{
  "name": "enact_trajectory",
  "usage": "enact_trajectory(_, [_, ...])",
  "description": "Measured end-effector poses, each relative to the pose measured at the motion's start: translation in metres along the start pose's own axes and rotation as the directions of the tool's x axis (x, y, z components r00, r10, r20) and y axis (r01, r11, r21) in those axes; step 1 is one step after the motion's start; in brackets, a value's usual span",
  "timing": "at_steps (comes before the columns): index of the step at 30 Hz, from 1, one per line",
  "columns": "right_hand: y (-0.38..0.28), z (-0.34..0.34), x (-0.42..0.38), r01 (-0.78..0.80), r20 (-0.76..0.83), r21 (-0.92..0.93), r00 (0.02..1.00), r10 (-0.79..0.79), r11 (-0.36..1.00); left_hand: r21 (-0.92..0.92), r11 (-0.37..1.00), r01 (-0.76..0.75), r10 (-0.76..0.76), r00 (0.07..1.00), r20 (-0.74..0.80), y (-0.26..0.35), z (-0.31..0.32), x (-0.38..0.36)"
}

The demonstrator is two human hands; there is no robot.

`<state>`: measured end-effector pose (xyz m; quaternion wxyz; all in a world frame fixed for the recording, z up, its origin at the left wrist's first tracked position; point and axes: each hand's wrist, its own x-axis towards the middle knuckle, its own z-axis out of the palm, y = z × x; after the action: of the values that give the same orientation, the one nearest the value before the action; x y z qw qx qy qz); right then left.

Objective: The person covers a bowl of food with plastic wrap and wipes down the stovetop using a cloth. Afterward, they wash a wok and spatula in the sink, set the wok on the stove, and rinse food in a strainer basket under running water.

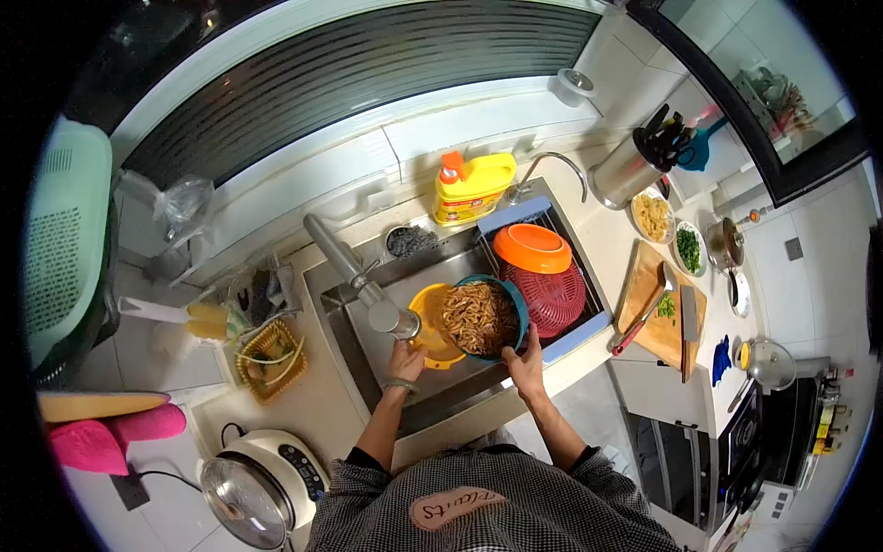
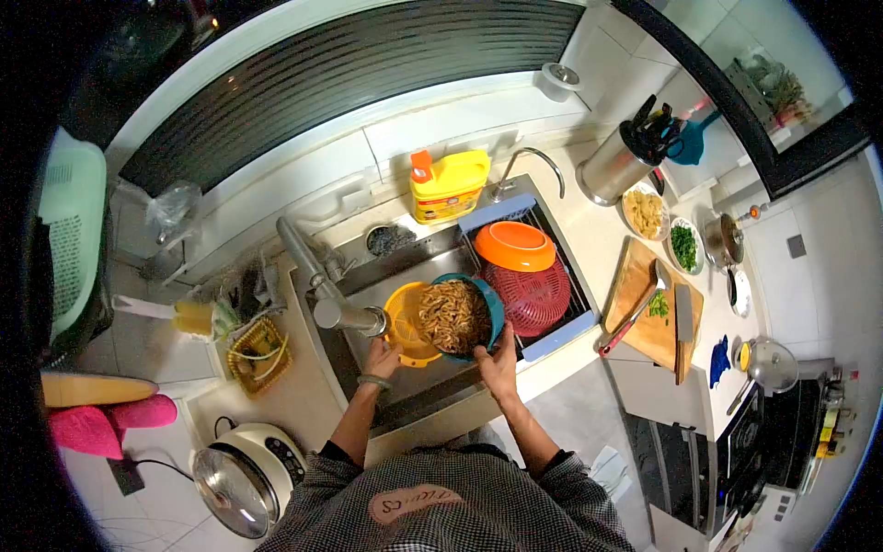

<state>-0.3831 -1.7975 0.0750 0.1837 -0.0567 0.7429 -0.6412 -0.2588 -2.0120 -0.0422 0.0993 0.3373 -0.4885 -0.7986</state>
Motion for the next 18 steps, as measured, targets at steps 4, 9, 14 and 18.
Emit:
enact_trajectory(4, [-0.025,-0.002,-0.001,0.112,-0.047,-0.299,0.990,-0.131,0.948,0.286,0.954,0.086,-0.068,0.995,-0.073,0.042,0.039,-0.019])
enact_trajectory(9, [-0.084,0.010,-0.010,0.153,-0.092,-0.417,0.973,-0.209,0.896,0.080,0.989,0.121,-0.115,0.990,-0.082,0.063,0.050,-0.031])
enact_trajectory(14, [-0.102,0.019,-0.012,0.250,-0.053,-0.550,0.942,-0.331,0.797,-0.024,0.982,0.188,-0.189,0.981,-0.034,0.081,0.049,-0.040])
enact_trajectory(18, [-0.106,0.028,-0.011,0.302,-0.037,-0.602,0.914,-0.403,0.739,-0.021,0.974,0.225,-0.226,0.973,-0.052,0.099,0.056,-0.048])
